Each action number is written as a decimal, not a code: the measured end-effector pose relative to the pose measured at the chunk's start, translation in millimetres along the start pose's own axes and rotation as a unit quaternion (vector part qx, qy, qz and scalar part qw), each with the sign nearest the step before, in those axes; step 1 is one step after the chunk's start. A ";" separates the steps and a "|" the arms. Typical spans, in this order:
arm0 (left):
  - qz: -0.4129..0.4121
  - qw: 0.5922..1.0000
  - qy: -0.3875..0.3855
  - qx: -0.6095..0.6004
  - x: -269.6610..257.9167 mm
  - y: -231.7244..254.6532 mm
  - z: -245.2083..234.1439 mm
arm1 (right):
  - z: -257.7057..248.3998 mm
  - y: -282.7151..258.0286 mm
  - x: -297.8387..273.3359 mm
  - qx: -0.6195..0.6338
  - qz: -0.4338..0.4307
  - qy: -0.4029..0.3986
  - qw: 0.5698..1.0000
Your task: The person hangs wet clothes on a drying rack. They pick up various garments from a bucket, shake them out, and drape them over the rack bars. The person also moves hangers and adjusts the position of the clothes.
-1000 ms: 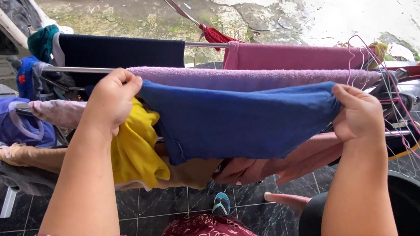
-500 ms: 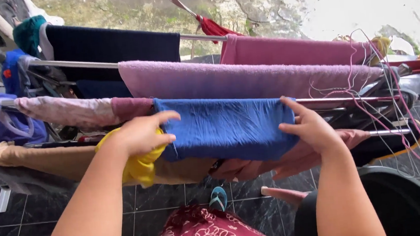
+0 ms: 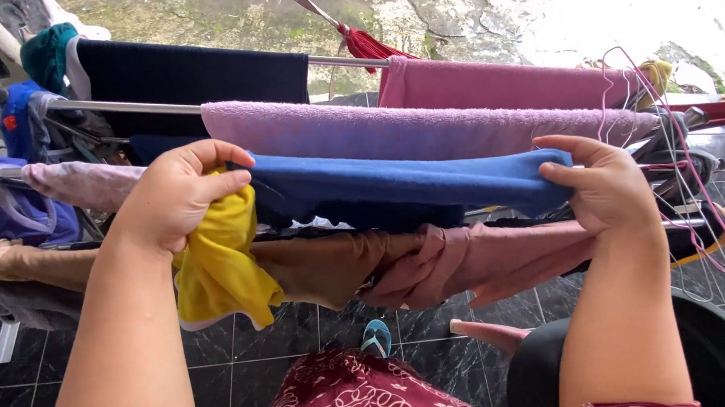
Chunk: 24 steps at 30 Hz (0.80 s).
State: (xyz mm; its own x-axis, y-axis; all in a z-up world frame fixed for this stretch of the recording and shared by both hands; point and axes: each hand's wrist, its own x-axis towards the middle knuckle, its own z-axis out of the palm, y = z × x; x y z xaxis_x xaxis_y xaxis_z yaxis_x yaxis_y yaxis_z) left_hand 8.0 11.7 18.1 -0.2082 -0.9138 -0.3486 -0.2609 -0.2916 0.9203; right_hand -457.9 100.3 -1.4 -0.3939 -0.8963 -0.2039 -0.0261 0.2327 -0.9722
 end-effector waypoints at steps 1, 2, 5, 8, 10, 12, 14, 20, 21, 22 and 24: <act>0.024 1.000 0.009 -0.010 4.9 -6.4 1.0 | 5.6 -4.5 -5.7 -0.076 0.015 0.017 0.997; 0.049 0.998 0.018 -0.021 10.5 -11.9 1.9 | 11.4 -9.6 -10.8 -0.151 0.028 0.034 0.988; -0.001 1.000 0.022 0.023 2.3 -16.2 8.3 | 24.8 -23.6 -38.9 -0.290 0.104 -0.004 0.952; -0.034 0.998 -0.020 0.044 -11.9 -16.4 6.9 | 6.2 7.6 -38.4 -0.217 0.104 -0.086 0.967; 0.011 0.997 -0.060 -0.038 1.2 -31.7 -4.2 | -12.7 30.2 -28.9 -0.127 0.030 -0.114 0.985; 0.056 0.986 -0.097 -0.122 2.2 -31.6 -8.4 | -19.6 40.5 -27.1 -0.036 -0.044 -0.143 0.988; 0.056 0.979 -0.076 -0.182 -6.0 -11.6 -5.5 | -15.3 38.0 -31.7 0.127 -0.077 -0.187 0.971; -0.005 0.996 -0.050 0.080 -18.7 -9.7 -0.6 | -14.3 37.5 -35.7 -0.001 0.021 -0.082 0.996; -0.004 0.996 -0.050 0.080 -17.4 -3.8 -1.2 | -13.0 34.4 -35.2 -0.001 0.020 -0.083 0.996; -0.007 0.996 -0.057 0.075 -16.7 1.3 -1.7 | -11.7 31.4 -35.6 -0.023 0.009 -0.038 0.999; -0.011 0.996 -0.064 0.068 -7.5 13.9 1.6 | -5.8 26.4 -27.3 -0.046 -0.001 0.007 0.999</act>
State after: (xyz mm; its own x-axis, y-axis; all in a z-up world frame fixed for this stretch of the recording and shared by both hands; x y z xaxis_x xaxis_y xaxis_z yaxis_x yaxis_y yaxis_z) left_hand 4.5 14.9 33.2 -0.3179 -0.8616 -0.3956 -0.3904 -0.2613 0.8828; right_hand -453.1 133.1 -20.8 -0.4057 -0.8918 -0.2004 -0.1106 0.2656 -0.9577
